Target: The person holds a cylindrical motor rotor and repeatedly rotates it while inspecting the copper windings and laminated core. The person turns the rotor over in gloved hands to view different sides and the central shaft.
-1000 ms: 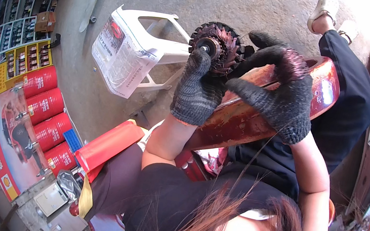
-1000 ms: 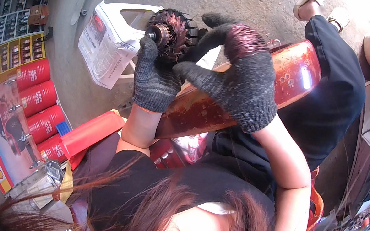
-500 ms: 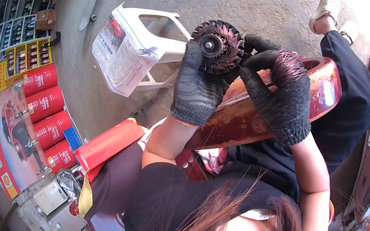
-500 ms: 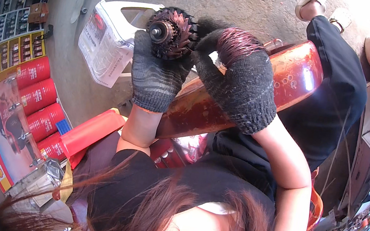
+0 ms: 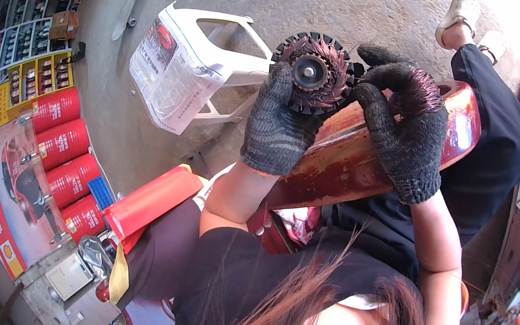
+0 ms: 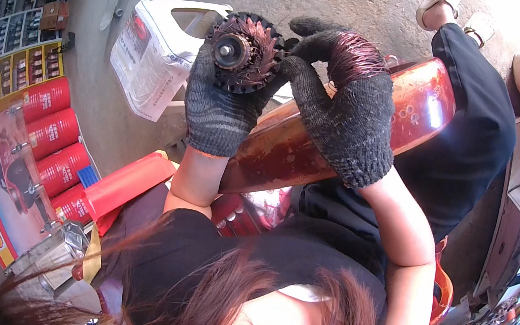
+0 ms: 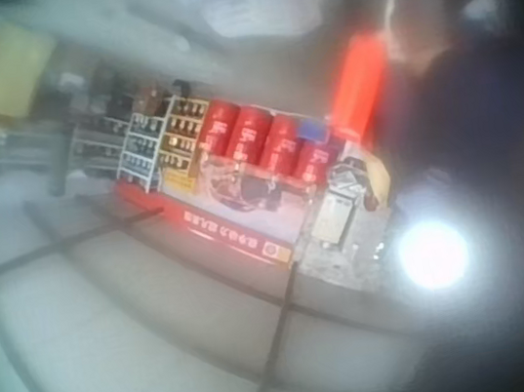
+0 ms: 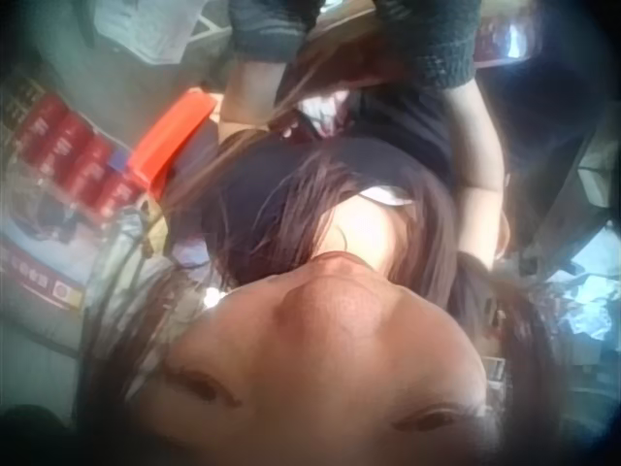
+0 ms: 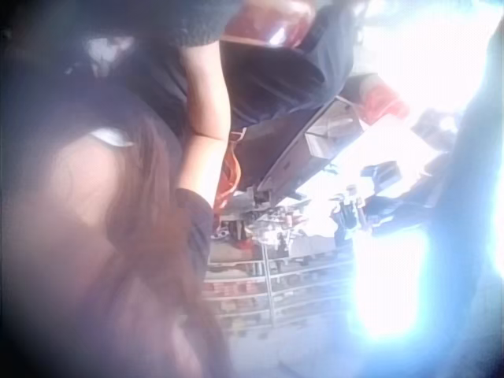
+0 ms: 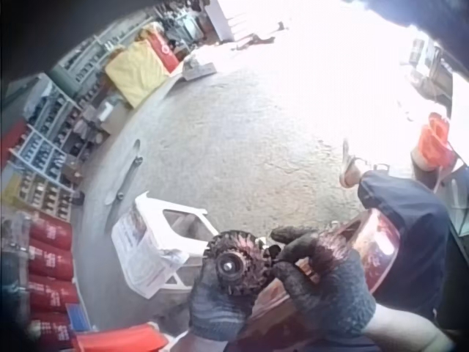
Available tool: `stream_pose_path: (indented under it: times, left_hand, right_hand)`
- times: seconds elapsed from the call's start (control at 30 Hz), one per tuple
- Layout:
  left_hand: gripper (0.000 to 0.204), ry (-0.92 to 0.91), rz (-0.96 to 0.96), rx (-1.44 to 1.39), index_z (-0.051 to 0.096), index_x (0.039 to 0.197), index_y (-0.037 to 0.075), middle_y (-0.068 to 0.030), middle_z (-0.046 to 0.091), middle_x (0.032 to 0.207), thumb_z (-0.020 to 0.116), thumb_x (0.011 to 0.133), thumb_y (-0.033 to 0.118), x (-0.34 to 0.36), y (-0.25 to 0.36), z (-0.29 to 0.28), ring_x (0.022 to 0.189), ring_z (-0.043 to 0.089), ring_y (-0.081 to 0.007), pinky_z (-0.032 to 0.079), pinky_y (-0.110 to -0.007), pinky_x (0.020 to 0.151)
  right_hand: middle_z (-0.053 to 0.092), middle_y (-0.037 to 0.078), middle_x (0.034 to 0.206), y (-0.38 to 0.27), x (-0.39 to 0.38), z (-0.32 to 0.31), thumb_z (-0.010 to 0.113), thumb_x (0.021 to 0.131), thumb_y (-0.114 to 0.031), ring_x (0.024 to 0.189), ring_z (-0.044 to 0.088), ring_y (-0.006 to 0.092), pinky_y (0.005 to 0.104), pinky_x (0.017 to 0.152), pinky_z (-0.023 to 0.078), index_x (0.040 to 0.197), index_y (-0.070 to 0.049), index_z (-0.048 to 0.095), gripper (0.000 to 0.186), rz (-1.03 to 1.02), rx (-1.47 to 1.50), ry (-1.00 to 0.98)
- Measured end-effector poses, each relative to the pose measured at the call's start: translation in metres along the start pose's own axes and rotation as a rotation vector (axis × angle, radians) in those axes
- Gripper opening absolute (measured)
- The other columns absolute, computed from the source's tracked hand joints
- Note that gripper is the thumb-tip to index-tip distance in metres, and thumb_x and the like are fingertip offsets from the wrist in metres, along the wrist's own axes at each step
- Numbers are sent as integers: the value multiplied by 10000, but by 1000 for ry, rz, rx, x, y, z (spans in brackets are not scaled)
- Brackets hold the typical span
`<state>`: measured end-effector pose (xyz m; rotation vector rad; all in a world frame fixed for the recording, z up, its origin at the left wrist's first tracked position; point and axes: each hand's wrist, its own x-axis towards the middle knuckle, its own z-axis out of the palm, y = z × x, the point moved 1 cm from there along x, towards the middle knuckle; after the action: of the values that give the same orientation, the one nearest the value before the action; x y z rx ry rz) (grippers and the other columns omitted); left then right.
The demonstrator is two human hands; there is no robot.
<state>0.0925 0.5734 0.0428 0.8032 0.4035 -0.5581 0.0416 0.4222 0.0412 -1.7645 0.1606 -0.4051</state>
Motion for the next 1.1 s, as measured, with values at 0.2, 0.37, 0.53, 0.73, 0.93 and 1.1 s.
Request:
stream_pose_path:
  times: [0.2,0.37,0.53,0.73,0.93,1.1]
  left_hand:
    - [494,-259,-93,-173,449,1286,99,-113,514,1267,567,901,386,5,0,-8,1175,509,-290,414,-478,1031]
    - [547,-238,22,-128,448,1290,86,-118,514,1268,545,896,452,3,0,-11,1179,504,-289,417,-465,1030]
    - [658,-229,6,-155,419,1317,61,-165,483,1293,539,868,528,5,1,-10,1201,475,-334,384,-486,1056]
    - [666,-272,24,-296,410,1322,45,-190,468,1300,534,873,520,5,1,-10,1216,454,-352,350,-493,1079]
    - [626,-256,-15,-310,426,1316,61,-146,488,1294,549,879,492,3,1,-12,1210,464,-295,361,-453,1065]
    - [740,-84,16,-185,432,1324,64,-156,486,1295,581,818,582,4,1,-7,1181,477,-317,420,-463,996]
  right_hand:
    - [638,177,1061,-9,0,-2,746,727,-38,1005,633,272,341,811,503,918,-6,614,235,-74,47,36]
    - [628,192,1072,-12,-3,2,805,678,-102,1001,629,305,348,821,508,903,0,603,319,-168,-82,-78]
    - [592,209,1136,-4,-1,10,826,656,-117,1025,605,330,364,842,498,880,-10,579,351,-194,-6,101]
    - [570,222,1177,-9,-1,9,824,653,-89,1038,596,332,385,844,497,904,-14,568,366,-244,-61,3]
    - [655,170,995,-13,0,15,716,735,-34,865,641,278,341,741,503,869,-28,623,164,-190,-101,-28]
    - [655,163,1005,-10,-1,10,692,754,-20,822,637,265,320,704,499,890,-25,623,153,-94,-50,-44]
